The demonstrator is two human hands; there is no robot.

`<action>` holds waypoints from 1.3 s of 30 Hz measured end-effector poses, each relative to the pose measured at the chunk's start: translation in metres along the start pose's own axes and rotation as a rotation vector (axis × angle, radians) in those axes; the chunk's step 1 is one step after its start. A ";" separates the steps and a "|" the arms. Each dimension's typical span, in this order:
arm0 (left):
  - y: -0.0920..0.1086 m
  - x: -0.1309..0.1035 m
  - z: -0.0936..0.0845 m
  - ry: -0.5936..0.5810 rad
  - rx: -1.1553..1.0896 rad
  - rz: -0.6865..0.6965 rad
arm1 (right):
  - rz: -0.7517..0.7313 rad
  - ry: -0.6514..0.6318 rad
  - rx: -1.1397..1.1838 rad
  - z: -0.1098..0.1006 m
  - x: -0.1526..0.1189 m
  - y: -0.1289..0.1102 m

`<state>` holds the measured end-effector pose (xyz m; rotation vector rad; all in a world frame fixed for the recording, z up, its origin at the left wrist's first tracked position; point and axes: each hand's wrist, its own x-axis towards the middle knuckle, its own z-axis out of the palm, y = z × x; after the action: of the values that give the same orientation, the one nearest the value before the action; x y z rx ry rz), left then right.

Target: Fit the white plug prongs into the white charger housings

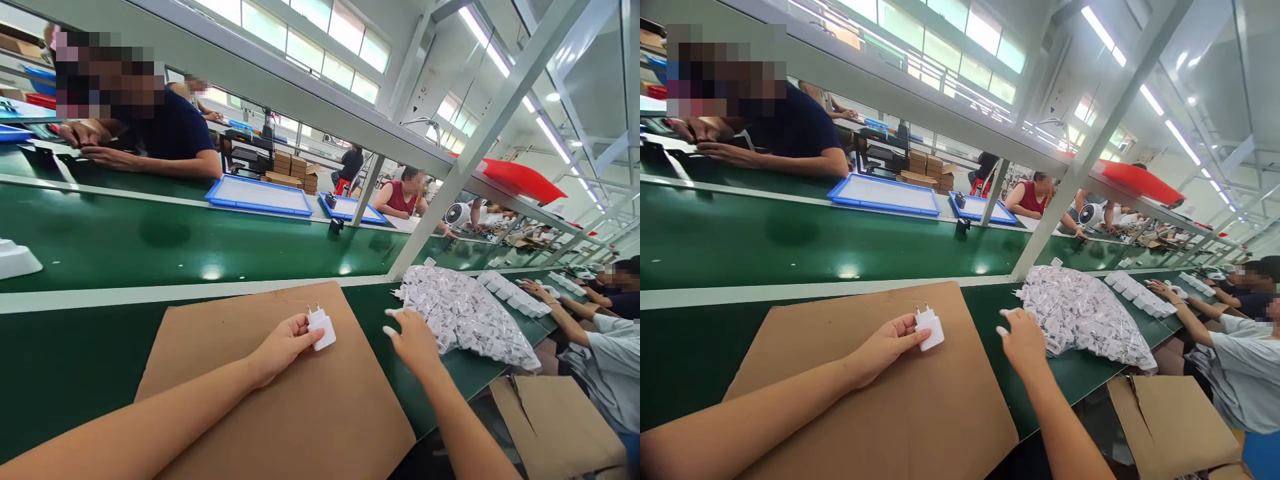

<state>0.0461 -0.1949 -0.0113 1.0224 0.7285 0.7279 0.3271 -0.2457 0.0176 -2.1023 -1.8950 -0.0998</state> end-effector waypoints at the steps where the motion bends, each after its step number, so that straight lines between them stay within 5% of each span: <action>1: 0.000 0.000 0.000 -0.008 0.003 -0.002 | 0.067 -0.021 -0.134 -0.004 -0.004 0.012; 5: 0.000 0.000 -0.001 -0.033 0.029 -0.009 | 0.136 -0.121 -0.338 -0.006 -0.017 0.044; 9: -0.001 0.000 -0.001 -0.056 0.065 0.013 | 0.120 -0.049 -0.225 -0.003 -0.011 0.040; 13: -0.008 -0.001 0.000 0.043 0.213 0.142 | -0.008 0.095 0.150 -0.003 0.010 0.003; 21: -0.007 0.001 -0.012 0.478 0.607 0.483 | -0.125 -0.150 0.301 0.013 0.037 -0.094; 28: -0.004 0.010 -0.016 0.482 0.510 0.305 | -0.165 -0.127 0.412 0.055 0.043 -0.096; 34: 0.013 0.018 -0.021 0.363 0.736 0.137 | -0.131 -0.112 0.510 0.071 0.048 -0.077; 39: 0.051 0.054 -0.039 0.548 0.992 0.172 | -0.126 -0.130 0.574 0.075 0.051 -0.073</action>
<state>0.0352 -0.1156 0.0126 1.8209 1.5748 0.8124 0.2501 -0.1709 -0.0280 -1.6324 -1.8401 0.5049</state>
